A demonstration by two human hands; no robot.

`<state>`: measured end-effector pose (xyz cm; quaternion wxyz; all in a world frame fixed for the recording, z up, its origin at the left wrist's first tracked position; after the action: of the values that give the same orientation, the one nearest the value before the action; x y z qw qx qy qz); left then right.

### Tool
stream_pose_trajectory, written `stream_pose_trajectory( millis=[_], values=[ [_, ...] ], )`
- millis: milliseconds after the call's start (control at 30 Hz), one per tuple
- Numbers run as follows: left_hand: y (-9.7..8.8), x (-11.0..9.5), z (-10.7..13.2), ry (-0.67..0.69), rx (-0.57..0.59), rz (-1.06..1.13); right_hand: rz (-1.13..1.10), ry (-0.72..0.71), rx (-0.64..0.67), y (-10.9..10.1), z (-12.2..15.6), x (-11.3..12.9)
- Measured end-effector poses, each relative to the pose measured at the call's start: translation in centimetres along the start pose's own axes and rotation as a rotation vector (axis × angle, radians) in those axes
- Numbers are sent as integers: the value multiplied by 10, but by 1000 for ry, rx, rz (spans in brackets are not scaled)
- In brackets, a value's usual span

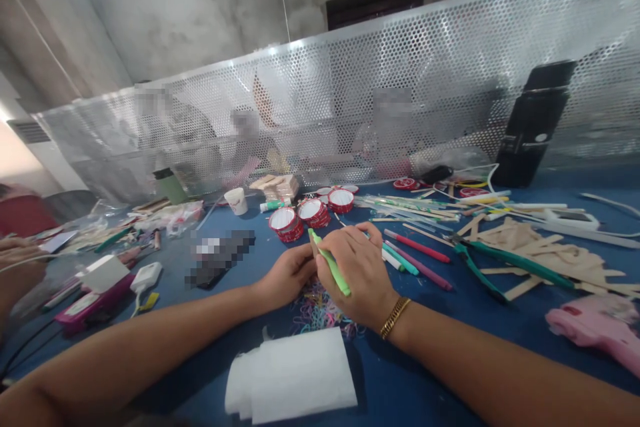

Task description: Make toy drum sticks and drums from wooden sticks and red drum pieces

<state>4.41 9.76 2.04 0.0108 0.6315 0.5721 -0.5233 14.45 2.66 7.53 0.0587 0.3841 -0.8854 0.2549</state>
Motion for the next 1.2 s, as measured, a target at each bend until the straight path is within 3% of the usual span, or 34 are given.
stream_pose_trajectory(
  millis=[1200],
  values=[
    [0,0,-1,22,-8,-19,24,-35,8,0,-2,4]
  ],
)
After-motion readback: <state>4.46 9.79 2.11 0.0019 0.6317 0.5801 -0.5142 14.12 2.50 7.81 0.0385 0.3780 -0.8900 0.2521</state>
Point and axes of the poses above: each hand's wrist, its own z-axis away from the middle knuckle, its own y-axis out of the palm, x = y × z, the point moved 9 cm from there along -z, towards the middle knuckle, and after that the axes turned 9 degrees about y, right-handed, at the moved point
